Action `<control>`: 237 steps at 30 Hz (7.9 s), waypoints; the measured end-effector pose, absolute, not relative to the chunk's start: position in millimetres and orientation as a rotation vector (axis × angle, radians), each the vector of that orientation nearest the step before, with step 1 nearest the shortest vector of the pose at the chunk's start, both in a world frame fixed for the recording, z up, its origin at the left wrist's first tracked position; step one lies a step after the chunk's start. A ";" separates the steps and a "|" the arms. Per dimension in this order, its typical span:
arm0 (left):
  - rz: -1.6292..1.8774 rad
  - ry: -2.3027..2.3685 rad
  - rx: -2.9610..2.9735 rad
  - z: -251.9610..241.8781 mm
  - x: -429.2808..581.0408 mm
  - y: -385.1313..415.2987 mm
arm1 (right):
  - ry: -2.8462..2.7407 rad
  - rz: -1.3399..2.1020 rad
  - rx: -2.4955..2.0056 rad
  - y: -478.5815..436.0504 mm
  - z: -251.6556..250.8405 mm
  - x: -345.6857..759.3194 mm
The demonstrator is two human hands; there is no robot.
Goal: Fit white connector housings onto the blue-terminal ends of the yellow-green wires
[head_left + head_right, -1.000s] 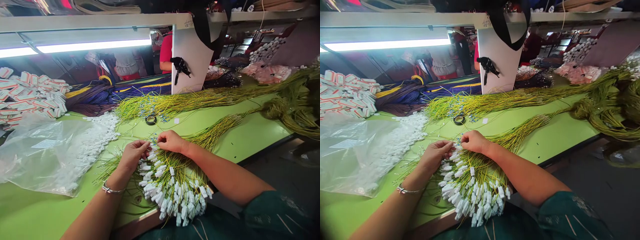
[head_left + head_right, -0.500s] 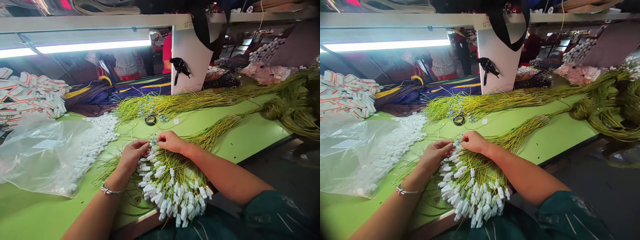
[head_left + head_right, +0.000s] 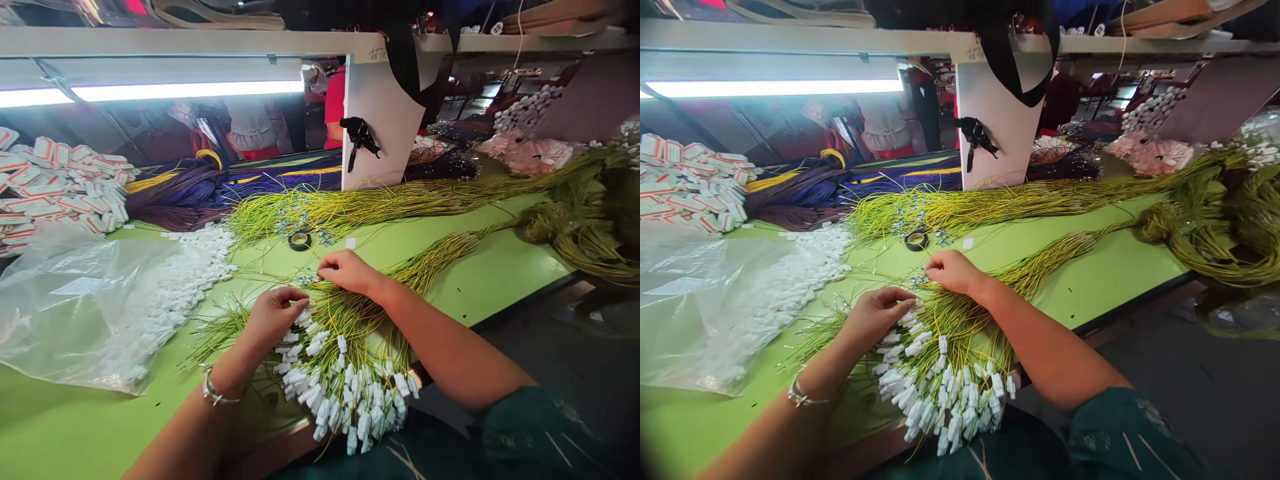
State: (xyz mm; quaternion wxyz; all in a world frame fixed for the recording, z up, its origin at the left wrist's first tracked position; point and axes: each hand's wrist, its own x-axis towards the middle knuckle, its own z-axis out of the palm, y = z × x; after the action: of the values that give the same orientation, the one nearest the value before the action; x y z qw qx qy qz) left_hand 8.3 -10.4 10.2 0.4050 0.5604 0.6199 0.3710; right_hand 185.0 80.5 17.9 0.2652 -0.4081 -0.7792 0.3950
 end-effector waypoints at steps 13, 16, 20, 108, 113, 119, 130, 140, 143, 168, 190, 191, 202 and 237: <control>0.853 1.524 1.903 15.5 -3.0 -20.3 | -2.392 0.388 -1.322 73.9 12.7 178.9; 0.948 1.606 1.853 10.9 -1.5 -16.6 | -2.531 0.347 -1.325 72.3 16.4 176.8; 1.040 1.667 1.827 4.3 0.9 -6.6 | -2.441 0.256 -1.371 66.5 22.0 174.3; 0.930 1.733 2.119 -6.7 -11.5 4.6 | -2.767 0.712 -1.018 74.6 24.3 187.6; 0.894 1.739 2.076 -4.9 -7.0 4.0 | -2.714 0.773 -0.939 74.5 24.9 187.3; 0.872 1.768 2.086 -4.2 -7.9 3.9 | -2.517 0.848 -1.050 74.2 30.5 187.8; 0.718 1.577 2.356 0.3 -20.9 -12.3 | -2.545 0.780 -1.241 61.6 21.0 173.1; 0.604 1.534 2.438 13.9 -15.1 -20.2 | -2.689 0.751 -1.301 59.0 22.1 168.5; 0.613 1.539 2.429 12.9 -16.2 -20.0 | -2.587 0.926 -1.242 64.9 18.3 171.1; 0.911 1.653 2.001 -3.1 -10.6 -2.2 | -2.416 1.351 -1.051 69.6 13.3 178.1; 0.891 1.790 1.961 -6.3 -3.7 0.0 | -2.422 1.049 -1.174 67.4 7.7 171.2; 0.917 1.769 1.965 -7.9 -4.9 0.5 | -2.401 1.052 -1.149 67.5 7.6 171.3; 0.583 1.339 2.317 19.0 -35.1 -19.2 | -1.963 1.147 -1.165 67.1 7.2 175.5; 1.195 1.182 0.717 8.6 -6.5 4.1 | -1.761 1.419 -1.006 69.2 0.8 170.0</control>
State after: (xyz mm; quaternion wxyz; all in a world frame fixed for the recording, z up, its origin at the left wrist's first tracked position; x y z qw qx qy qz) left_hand -6.5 4.1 8.6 0.6109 0.3105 0.5120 0.5179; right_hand 170.0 69.2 0.8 0.3269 -0.3841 -0.6724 0.5418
